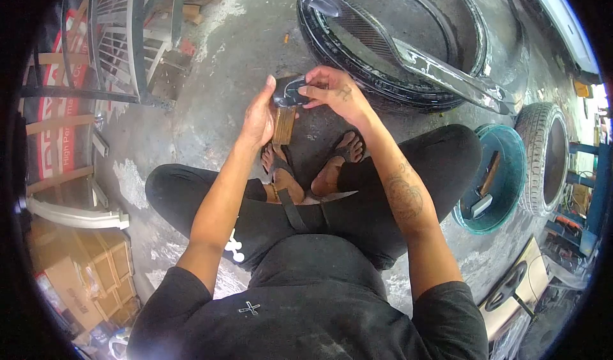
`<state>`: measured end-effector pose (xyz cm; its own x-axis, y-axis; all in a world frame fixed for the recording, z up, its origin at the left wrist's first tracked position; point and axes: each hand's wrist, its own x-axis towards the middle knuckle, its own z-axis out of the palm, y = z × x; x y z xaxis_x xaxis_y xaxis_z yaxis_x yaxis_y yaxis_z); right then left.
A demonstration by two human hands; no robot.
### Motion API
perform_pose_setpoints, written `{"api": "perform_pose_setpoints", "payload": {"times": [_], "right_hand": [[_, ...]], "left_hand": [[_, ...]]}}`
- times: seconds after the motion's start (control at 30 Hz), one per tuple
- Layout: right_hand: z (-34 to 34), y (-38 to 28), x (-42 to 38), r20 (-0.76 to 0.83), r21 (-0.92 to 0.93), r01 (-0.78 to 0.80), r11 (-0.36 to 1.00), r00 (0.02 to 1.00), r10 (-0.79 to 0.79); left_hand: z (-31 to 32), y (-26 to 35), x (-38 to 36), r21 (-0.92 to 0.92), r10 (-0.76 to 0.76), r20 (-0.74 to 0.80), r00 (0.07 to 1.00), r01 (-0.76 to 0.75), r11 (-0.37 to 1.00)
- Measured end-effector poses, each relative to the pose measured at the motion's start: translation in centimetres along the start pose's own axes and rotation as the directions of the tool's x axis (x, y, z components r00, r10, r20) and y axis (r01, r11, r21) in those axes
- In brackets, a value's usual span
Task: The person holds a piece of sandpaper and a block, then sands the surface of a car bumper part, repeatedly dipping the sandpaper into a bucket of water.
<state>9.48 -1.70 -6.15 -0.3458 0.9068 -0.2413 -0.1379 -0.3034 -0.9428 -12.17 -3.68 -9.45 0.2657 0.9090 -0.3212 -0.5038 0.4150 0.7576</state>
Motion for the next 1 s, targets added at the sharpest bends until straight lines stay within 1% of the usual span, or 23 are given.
{"api": "perform_pose_setpoints", "payload": {"times": [0.03, 0.07, 0.1, 0.13, 0.17, 0.2, 0.23, 0.27, 0.3, 0.37, 0.4, 0.43, 0.47, 0.5, 0.53, 0.57, 0.6, 0.63, 0.7, 0.77, 0.8, 0.87, 1.0], "right_hand": [[-0.1, -0.1, 0.1, 0.009, -0.024, 0.031, 0.999, 0.999, -0.031], [0.0, -0.5, 0.0, 0.010, -0.024, 0.030, 0.999, 1.000, -0.029], [0.2, -1.0, -0.2, -0.006, -0.099, 0.035, 0.995, 0.999, -0.035], [0.4, -1.3, -0.3, -0.022, -0.173, 0.039, 0.984, 0.999, -0.043], [0.5, -1.1, -0.4, -0.019, -0.173, 0.039, 0.984, 0.999, -0.043], [0.7, -0.9, -0.6, -0.022, -0.113, 0.034, 0.993, 0.999, -0.037], [0.7, -0.7, -0.6, -0.025, -0.054, 0.028, 0.998, 0.999, -0.029], [0.6, -0.5, -0.6, -0.023, -0.055, 0.027, 0.998, 0.999, -0.029], [0.5, -0.3, -0.5, -0.028, -0.059, 0.013, 0.998, 1.000, -0.015], [0.0, -0.7, -0.4, -0.028, -0.064, -0.003, 0.998, 1.000, 0.001], [-0.4, -1.3, -0.3, 0.009, -0.136, 0.020, 0.990, 1.000, -0.019], [-0.5, -1.7, -0.3, 0.048, -0.207, 0.045, 0.977, 0.998, -0.036], [-0.4, -1.3, -0.2, 0.055, -0.209, 0.043, 0.977, 0.998, -0.032], [-0.3, -0.9, -0.1, 0.029, -0.193, 0.070, 0.979, 0.997, -0.065], [-0.2, -0.6, 0.1, 0.001, -0.178, 0.097, 0.979, 0.995, -0.098], [0.0, -0.8, 0.0, 0.006, -0.181, 0.096, 0.979, 0.995, -0.097], [0.1, -0.9, -0.2, -0.025, -0.162, 0.062, 0.985, 0.997, -0.067], [0.3, -1.1, -0.4, -0.056, -0.142, 0.029, 0.989, 0.998, -0.037], [0.0, -0.7, -0.3, -0.055, -0.151, 0.040, 0.988, 0.997, -0.049], [0.0, -0.5, -0.2, -0.056, -0.159, 0.055, 0.986, 0.996, -0.065], [0.2, -0.4, -0.3, -0.073, -0.139, 0.077, 0.987, 0.993, -0.087], [0.3, -0.3, -0.3, -0.090, -0.120, 0.098, 0.988, 0.990, -0.110], [0.1, 0.1, -0.2, -0.029, -0.148, 0.110, 0.983, 0.993, -0.115]], "left_hand": [[0.1, 0.3, -0.1, -0.041, -0.050, 0.036, 0.998, 0.051, 0.998], [-0.1, 0.2, -0.2, -0.081, -0.097, 0.074, 0.993, 0.103, 0.991], [-0.5, -0.2, 0.0, -0.082, -0.097, 0.072, 0.993, 0.103, 0.991], [-1.0, -0.8, 0.3, 0.056, -0.060, 0.036, 0.998, 0.058, 0.997], [-0.9, -0.8, 0.4, 0.195, -0.017, 0.006, 1.000, 0.016, 0.981], [-0.8, -0.8, 0.4, 0.195, -0.016, 0.005, 1.000, 0.015, 0.981], [-0.7, -0.9, 0.4, 0.125, -0.006, -0.048, 0.999, 0.012, 0.992], [-0.6, -0.9, 0.4, 0.054, 0.000, -0.102, 0.995, 0.006, 0.999], [-0.6, -0.8, 0.4, 0.052, 0.001, -0.103, 0.995, 0.004, 0.999], [-0.9, -0.4, 0.7, -0.070, -0.041, -0.039, 0.998, 0.039, 0.997], [-0.9, -0.4, 0.8, -0.072, -0.040, -0.043, 0.998, 0.037, 0.997], [-1.0, -0.4, 0.8, -0.084, -0.050, 0.000, 0.999, 0.050, 0.995], [-1.3, -0.5, 0.9, -0.096, -0.058, 0.044, 0.997, 0.062, 0.993], [-1.3, -0.8, 0.9, -0.099, -0.054, 0.038, 0.998, 0.058, 0.993], [-1.3, -1.3, 1.0, 0.033, 0.010, -0.002, 1.000, -0.010, 0.999], [-1.3, -1.7, 1.1, 0.166, 0.077, -0.034, 0.996, -0.071, 0.984], [-1.5, -1.9, 1.3, 0.163, 0.079, -0.037, 0.996, -0.072, 0.984], [-1.7, -2.2, 1.6, 0.137, 0.094, -0.053, 0.994, -0.086, 0.987], [-1.0, -1.6, 1.2, 0.109, 0.109, -0.071, 0.992, -0.101, 0.989], [-0.4, -1.0, 0.3, -0.057, 0.027, 0.013, 1.000, -0.026, 0.998], [-0.1, -0.9, 0.0, -0.059, 0.028, 0.013, 1.000, -0.027, 0.998], [0.4, -0.7, -0.4, -0.133, -0.021, 0.036, 0.999, 0.025, 0.991], [0.5, -0.4, -0.4, -0.111, -0.029, 0.091, 0.995, 0.039, 0.993]]}}
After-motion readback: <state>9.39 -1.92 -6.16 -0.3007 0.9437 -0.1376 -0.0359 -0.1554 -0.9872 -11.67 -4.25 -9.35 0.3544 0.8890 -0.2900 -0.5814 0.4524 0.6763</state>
